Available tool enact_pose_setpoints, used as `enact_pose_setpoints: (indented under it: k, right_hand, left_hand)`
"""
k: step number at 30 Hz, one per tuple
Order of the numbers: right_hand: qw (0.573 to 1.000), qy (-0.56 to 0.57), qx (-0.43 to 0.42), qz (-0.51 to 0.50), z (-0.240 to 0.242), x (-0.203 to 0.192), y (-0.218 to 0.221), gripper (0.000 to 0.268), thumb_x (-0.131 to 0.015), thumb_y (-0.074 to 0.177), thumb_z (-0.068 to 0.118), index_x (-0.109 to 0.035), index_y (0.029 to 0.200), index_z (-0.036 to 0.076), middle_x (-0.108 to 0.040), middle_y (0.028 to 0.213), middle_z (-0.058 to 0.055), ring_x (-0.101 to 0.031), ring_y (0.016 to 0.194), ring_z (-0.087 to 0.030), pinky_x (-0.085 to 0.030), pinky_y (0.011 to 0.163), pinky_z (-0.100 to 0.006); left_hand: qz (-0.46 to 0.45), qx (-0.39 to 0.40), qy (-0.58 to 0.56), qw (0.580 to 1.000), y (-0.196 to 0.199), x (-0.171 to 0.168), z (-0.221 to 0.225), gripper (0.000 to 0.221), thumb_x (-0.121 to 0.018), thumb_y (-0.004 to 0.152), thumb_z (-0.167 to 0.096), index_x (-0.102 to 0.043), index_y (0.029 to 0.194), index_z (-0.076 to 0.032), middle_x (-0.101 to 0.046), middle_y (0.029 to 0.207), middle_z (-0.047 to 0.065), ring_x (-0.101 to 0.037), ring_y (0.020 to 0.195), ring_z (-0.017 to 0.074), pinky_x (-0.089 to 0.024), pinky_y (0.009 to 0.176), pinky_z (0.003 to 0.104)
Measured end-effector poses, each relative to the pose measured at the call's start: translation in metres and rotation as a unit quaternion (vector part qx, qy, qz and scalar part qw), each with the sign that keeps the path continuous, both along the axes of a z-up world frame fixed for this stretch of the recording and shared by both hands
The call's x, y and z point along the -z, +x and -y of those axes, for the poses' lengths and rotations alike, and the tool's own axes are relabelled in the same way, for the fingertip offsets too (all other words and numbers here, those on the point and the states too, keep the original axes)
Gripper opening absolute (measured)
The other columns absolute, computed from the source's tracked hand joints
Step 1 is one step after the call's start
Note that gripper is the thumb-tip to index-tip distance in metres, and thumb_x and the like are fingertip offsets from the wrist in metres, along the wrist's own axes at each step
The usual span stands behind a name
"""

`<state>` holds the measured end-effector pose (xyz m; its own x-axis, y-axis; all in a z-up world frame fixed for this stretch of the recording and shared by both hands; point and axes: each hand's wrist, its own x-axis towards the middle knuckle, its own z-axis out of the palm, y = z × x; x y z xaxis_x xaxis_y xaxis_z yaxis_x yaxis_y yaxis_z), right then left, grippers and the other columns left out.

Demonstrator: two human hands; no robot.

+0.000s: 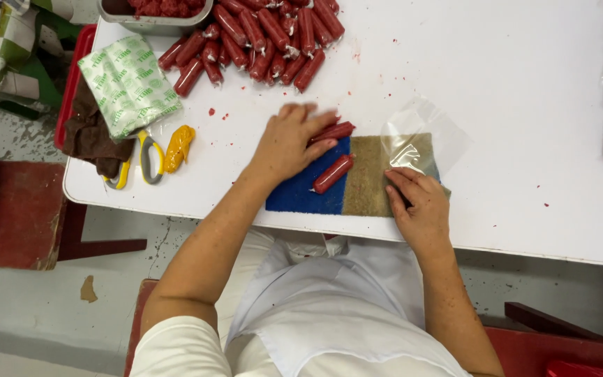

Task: The person places processed meat sticks into a plastic pouch, inserts a label, and then sets the filled pouch aside.

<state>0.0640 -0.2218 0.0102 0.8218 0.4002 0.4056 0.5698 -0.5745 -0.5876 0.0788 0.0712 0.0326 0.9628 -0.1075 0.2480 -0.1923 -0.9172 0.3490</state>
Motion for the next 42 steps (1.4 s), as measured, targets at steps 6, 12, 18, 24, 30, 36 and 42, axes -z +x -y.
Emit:
enact_pose_setpoints:
  k: [6,12,18,24,30,36,42]
  right_hand:
    - [1.000,0.020,-0.009,0.005,0.000,0.002,0.006,0.026,-0.074,0.089,0.014,-0.077,0.115,0.017,-0.075,0.106,-0.011,-0.070,0.094,-0.036,-0.054,0.085,-0.046]
    - [0.999,0.031,0.008,0.006,0.003,0.016,0.008,0.029,-0.078,0.087,0.015,-0.078,0.115,0.017,-0.075,0.105,-0.010,-0.071,0.098,-0.034,-0.055,0.088,-0.044]
    - [0.999,0.026,-0.003,0.030,0.007,0.022,0.001,0.031,-0.076,0.092,0.009,-0.074,0.122,0.009,-0.073,0.115,-0.011,-0.069,0.103,-0.031,-0.053,0.093,-0.041]
    - [0.999,0.039,0.017,0.020,0.005,0.020,0.001,0.032,-0.081,0.089,0.008,-0.076,0.121,0.010,-0.074,0.113,-0.010,-0.069,0.102,-0.034,-0.054,0.091,-0.044]
    - [1.000,0.012,0.019,0.019,0.007,0.021,-0.002,0.031,-0.078,0.091,0.010,-0.075,0.122,0.010,-0.073,0.114,-0.010,-0.068,0.105,-0.034,-0.054,0.091,-0.044]
    - [0.999,0.004,0.026,0.027,0.005,0.025,0.002,0.031,-0.079,0.092,0.012,-0.075,0.123,0.013,-0.073,0.113,-0.009,-0.068,0.101,-0.033,-0.054,0.090,-0.044]
    - [0.999,0.012,0.024,0.020,0.005,0.020,0.003,0.030,-0.080,0.092,0.011,-0.076,0.121,0.014,-0.073,0.113,-0.009,-0.069,0.097,-0.033,-0.054,0.088,-0.045]
  left_hand:
    - [0.089,-0.083,0.101,0.987,0.105,0.057,-0.031,0.040,-0.068,0.093,-0.030,-0.062,0.131,-0.020,-0.063,0.108,0.009,-0.058,0.112,0.0328,-0.058,0.082,0.045]
    - [0.037,-0.102,0.033,0.994,0.113,0.057,-0.038,0.031,-0.068,0.086,-0.017,-0.067,0.117,-0.019,-0.070,0.092,0.010,-0.068,0.097,0.0333,-0.059,0.076,0.048]
    - [-0.082,-0.159,-0.282,0.943,0.006,0.002,-0.016,0.046,-0.074,0.078,-0.024,-0.070,0.123,-0.029,-0.075,0.082,-0.001,-0.072,0.081,0.0156,-0.056,0.077,0.030]
    - [-0.006,-0.073,-0.191,0.979,-0.060,0.014,0.025,0.038,-0.073,0.091,-0.035,-0.070,0.126,-0.019,-0.075,0.099,0.014,-0.070,0.099,0.0338,-0.056,0.087,0.042]
    - [0.126,0.003,-0.055,0.990,-0.080,0.041,0.058,0.064,-0.075,0.088,-0.038,-0.055,0.144,-0.013,-0.063,0.122,0.018,-0.060,0.111,0.0381,-0.054,0.086,0.047]
    - [0.153,0.052,-0.075,0.984,-0.067,0.022,0.049,0.046,-0.072,0.092,-0.040,-0.066,0.131,-0.017,-0.065,0.116,0.014,-0.063,0.111,0.0340,-0.052,0.087,0.042]
    - [0.147,0.025,0.018,0.989,0.003,0.025,0.021,0.035,-0.074,0.090,-0.027,-0.069,0.124,-0.022,-0.065,0.101,0.004,-0.062,0.104,0.0287,-0.055,0.083,0.041]
